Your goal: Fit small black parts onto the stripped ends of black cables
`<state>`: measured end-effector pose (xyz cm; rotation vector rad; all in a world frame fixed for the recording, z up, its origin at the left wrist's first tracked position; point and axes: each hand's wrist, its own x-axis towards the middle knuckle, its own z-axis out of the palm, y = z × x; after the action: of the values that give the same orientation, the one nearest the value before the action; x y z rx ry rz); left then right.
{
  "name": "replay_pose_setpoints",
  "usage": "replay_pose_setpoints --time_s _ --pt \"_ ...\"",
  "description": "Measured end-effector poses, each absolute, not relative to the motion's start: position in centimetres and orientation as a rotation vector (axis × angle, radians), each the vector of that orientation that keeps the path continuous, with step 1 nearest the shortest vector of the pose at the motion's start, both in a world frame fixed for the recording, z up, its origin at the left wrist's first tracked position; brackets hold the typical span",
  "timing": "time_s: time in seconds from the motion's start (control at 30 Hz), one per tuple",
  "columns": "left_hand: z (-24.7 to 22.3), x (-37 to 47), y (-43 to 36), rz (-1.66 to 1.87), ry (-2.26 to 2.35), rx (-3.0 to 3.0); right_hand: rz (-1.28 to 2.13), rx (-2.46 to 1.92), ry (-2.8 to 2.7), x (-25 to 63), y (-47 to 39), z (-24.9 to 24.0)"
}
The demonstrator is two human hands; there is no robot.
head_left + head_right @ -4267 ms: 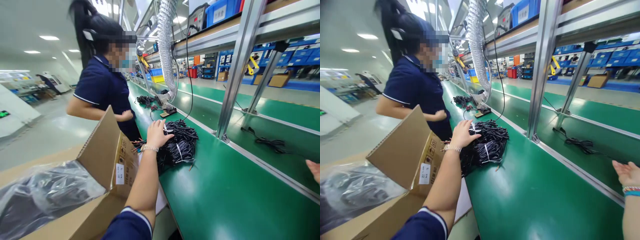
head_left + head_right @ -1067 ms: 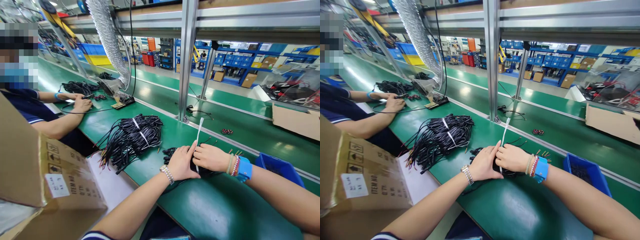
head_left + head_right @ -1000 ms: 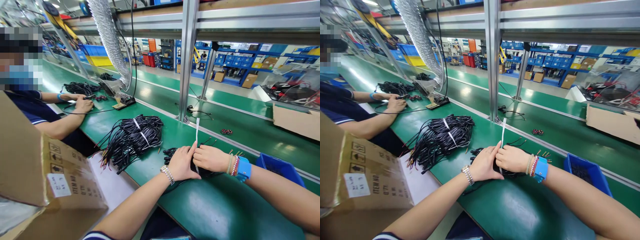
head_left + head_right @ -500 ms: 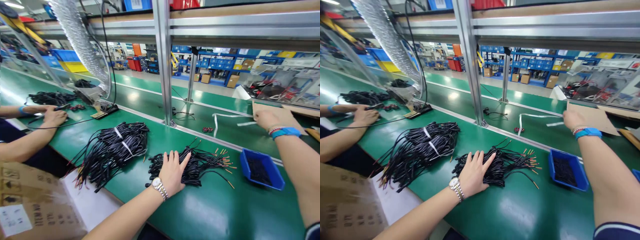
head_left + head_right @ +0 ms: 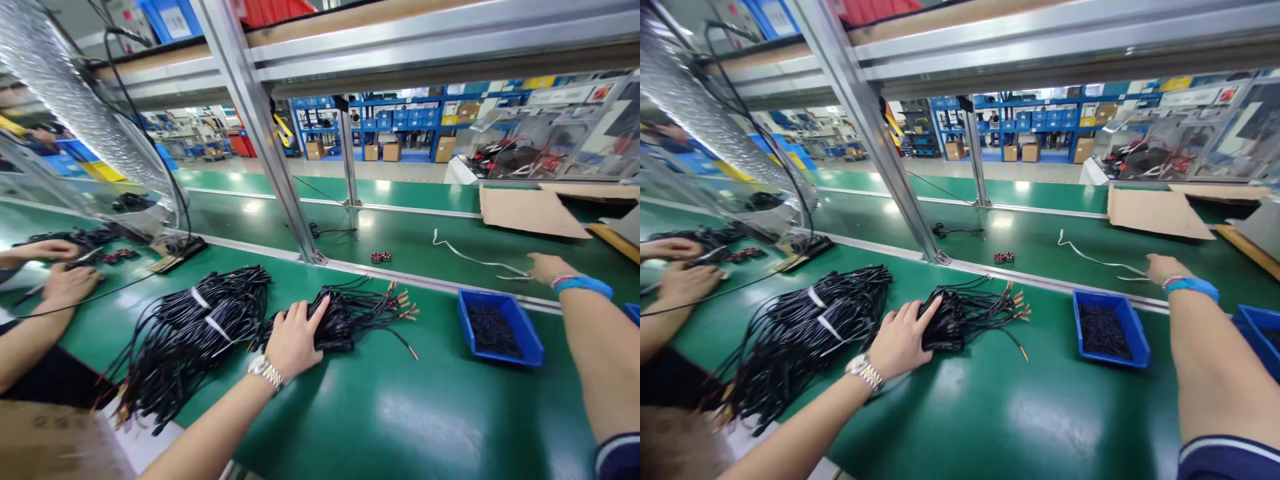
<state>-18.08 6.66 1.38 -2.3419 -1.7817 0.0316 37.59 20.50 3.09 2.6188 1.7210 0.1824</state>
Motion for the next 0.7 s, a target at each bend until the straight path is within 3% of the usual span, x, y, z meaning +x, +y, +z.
replay_pose_setpoints --time_s 0.1,0.23,0.4,0.57,0.7 --pt "1.8 -19.4 9.5 0.076 -1.836 -2.315 0.047 2.558 1.773 36.4 21.5 4.1" --pt "1.8 -19.9 10.8 -0.014 -1.715 -2.315 0.105 2.342 2.14 29.7 21.2 6.8" --pt "-1.1 -19.8 7.2 -0.138 -1.429 -2.437 0.385 1.557 2.899 16.5 13.9 8.0" --pt "-3.4 -20.0 1.0 -0.119 -1.365 -2.697 0.171 1.014 3.139 7.0 5.1 2.7" --pt "-3.1 -20.9 -2.1 -0.012 -1.444 -2.74 0.119 1.188 3.068 4.8 2.4 -2.6"
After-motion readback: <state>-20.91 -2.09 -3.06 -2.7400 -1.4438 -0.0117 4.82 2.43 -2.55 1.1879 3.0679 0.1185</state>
